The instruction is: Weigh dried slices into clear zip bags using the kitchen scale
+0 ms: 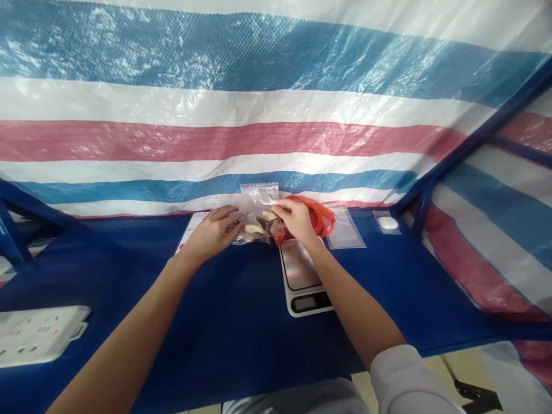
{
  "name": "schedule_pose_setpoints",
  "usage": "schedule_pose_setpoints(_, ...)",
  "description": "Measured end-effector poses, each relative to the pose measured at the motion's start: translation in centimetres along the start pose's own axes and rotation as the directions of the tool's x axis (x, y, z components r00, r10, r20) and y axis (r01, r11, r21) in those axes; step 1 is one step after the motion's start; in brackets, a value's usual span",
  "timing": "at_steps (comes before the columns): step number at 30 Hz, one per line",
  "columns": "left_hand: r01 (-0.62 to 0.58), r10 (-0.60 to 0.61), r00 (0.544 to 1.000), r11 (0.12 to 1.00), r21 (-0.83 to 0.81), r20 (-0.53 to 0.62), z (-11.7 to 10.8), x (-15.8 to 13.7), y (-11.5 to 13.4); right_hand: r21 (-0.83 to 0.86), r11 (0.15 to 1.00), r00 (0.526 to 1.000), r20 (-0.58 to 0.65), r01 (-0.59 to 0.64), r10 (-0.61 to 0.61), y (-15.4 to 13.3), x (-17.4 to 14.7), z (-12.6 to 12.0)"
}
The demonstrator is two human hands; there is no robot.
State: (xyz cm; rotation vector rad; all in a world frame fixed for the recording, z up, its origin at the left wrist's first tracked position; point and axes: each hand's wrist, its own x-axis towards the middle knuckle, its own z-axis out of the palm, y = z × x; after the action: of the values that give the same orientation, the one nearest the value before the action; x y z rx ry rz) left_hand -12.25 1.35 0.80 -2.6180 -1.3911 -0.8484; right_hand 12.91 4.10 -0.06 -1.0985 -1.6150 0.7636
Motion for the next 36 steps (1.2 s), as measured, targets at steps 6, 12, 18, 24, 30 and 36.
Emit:
schedule_pose_setpoints(6,0.006,-0.008,0.998,0.999,0.039,0.059,0.6,-1.0,-1.2,-0.329,0.94,0.995,-0.071,-0.086,0.066,-1.5,0.5,2.2)
schedule_pose_setpoints(12,-0.009,0.009,0.999,1.0,0.021,0.039,0.9,-1.3,-1.6,-0.55,0.828,0.993,-0.031,-0.111,0.113,-2.3,-0.2,2.5)
schedule_pose_setpoints(18,-0.036,0.035,0.999,0.999,0.019,0.024,1.2,-1.2,-1.7,-0.663,0.743,0.995,0.088,0.095,-0.049,-2.7,-2.6,2.2)
schedule_pose_setpoints(24,-0.031,0.031,0.999,0.999,0.011,0.045,1.3,-1.4,-2.0,-0.609,0.628,0.873,0.389,0.484,-0.295,-1.3,-3.6,3.2)
schedule_pose_setpoints(30,-0.008,0.008,0.998,1.0,-0.011,0.066,1.1,-1.8,-2.2,-0.631,0.626,0.887,0.366,0.459,-0.282,-0.7,-2.6,4.1)
schedule_pose_setpoints(36,0.021,-0.016,0.997,0.998,-0.061,0.077,1.1,-2.0,-2.5,-0.62,0.662,0.904,0.346,0.421,-0.251,-0.8,-2.0,4.9)
